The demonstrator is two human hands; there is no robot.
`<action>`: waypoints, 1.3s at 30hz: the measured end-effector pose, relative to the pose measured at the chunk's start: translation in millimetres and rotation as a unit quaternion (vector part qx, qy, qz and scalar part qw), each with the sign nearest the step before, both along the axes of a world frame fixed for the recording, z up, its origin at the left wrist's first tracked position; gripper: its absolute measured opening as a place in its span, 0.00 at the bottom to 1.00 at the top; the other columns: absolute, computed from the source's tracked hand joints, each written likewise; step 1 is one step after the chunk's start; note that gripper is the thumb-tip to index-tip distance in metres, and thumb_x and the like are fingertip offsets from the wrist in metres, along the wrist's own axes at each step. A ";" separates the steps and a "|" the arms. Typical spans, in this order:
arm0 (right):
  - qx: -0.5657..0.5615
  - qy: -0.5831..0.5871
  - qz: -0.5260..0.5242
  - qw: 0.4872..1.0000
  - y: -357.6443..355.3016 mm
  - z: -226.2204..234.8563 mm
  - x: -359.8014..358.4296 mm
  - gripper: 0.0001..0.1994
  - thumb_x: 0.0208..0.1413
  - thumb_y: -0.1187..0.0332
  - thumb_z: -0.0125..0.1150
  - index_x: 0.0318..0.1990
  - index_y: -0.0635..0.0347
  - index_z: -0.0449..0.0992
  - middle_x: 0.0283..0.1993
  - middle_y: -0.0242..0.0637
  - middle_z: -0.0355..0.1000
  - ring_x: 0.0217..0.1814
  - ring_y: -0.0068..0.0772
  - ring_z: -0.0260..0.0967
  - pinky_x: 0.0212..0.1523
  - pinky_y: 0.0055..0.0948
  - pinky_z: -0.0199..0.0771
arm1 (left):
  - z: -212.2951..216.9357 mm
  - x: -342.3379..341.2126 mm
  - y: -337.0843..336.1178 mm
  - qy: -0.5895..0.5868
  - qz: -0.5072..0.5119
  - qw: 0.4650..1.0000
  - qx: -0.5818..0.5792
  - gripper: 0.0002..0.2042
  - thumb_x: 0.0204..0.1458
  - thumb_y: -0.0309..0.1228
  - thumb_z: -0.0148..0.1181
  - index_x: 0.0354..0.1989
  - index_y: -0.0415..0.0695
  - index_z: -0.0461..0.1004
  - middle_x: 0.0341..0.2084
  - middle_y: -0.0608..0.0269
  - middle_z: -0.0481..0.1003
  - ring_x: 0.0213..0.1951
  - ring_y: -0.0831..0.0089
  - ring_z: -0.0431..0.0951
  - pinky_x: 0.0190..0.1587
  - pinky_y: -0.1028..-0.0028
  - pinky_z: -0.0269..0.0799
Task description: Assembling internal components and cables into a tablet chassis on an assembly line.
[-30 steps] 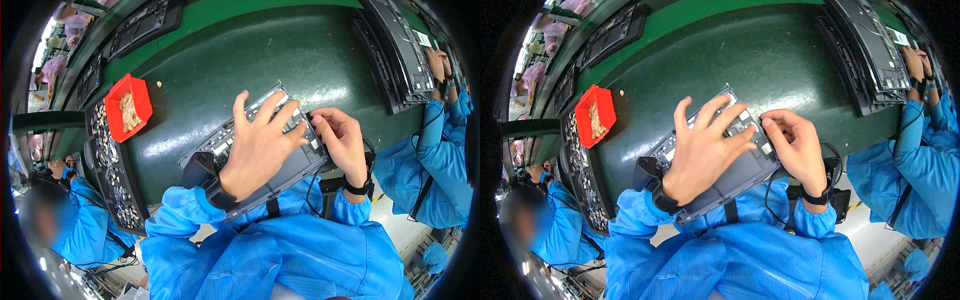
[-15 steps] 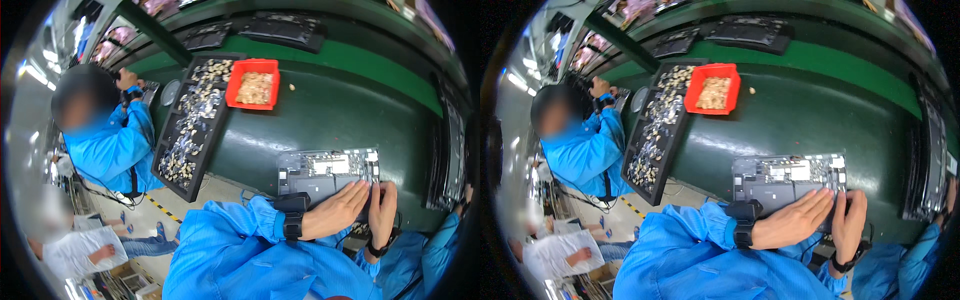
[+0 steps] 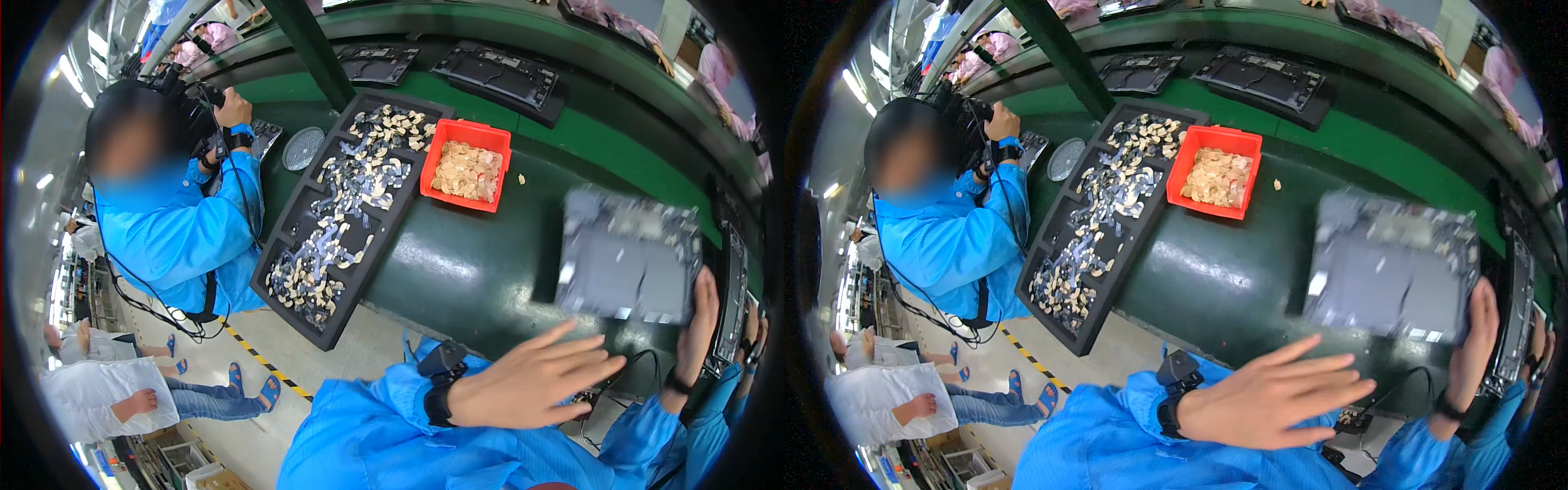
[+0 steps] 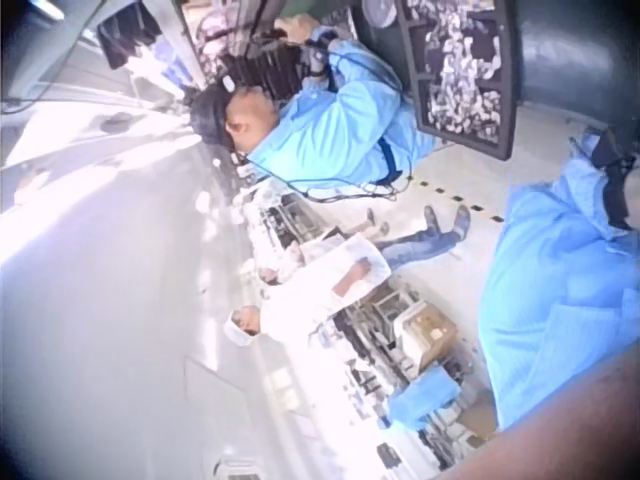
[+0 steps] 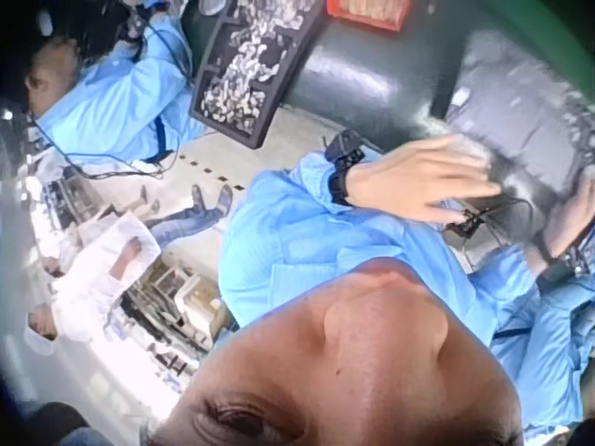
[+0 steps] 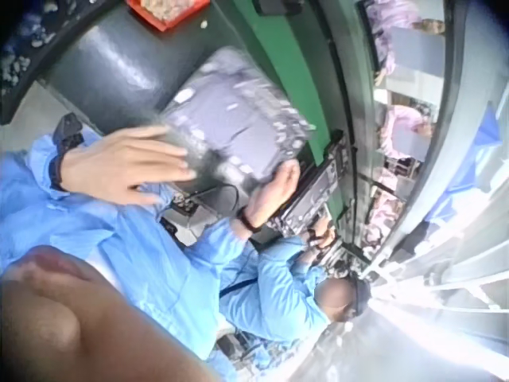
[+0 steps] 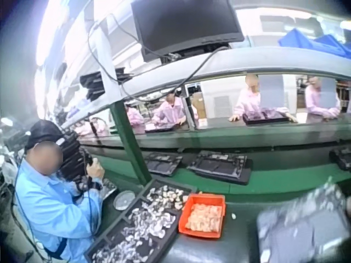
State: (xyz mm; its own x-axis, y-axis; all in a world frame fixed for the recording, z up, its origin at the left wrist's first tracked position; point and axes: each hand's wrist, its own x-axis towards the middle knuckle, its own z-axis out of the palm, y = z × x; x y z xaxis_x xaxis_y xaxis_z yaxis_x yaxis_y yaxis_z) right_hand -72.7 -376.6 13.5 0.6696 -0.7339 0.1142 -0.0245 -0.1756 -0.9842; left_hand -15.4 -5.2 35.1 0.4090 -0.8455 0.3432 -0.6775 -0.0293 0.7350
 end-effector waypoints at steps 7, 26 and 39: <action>0.132 -0.021 0.035 0.990 -243.7 -79.8 155.0 0.19 0.70 0.57 0.58 0.61 0.57 0.77 0.57 0.33 0.76 0.60 0.28 0.71 0.54 0.45 0.76 | -75.5 21.8 67.9 0.008 0.278 0.960 0.015 0.17 0.57 0.35 0.67 0.55 0.49 0.81 0.53 0.64 0.81 0.63 0.63 0.76 0.71 0.48 0.58; -0.010 0.271 0.575 0.772 334.3 -15.1 603.3 0.30 0.68 0.60 0.55 0.63 0.82 0.59 0.46 0.65 0.77 0.39 0.46 0.82 0.38 0.36 0.88 | -81.0 31.1 63.1 -0.020 0.359 0.932 0.048 0.11 0.52 0.37 0.69 0.44 0.59 0.84 0.50 0.82 0.81 0.57 0.78 0.77 0.56 0.70 0.66; 0.095 0.160 0.350 0.918 438.6 -48.8 671.2 0.12 0.54 0.66 0.66 0.42 0.63 0.78 0.36 0.41 0.75 0.34 0.40 0.76 0.29 0.41 0.80 | -89.4 27.9 70.8 0.011 0.382 0.921 0.074 0.11 0.56 0.41 0.66 0.46 0.61 0.83 0.54 0.84 0.78 0.59 0.83 0.75 0.56 0.74 0.63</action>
State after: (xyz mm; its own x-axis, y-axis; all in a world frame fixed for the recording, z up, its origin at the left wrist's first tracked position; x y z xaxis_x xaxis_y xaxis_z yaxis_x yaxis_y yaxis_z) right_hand 598.5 62.0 -35.3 0.9617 -0.0972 -0.2563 -0.2646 -0.0845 -0.9607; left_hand 12.4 65.6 -54.4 0.9096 -0.3441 0.2327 -0.4026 -0.5922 0.6980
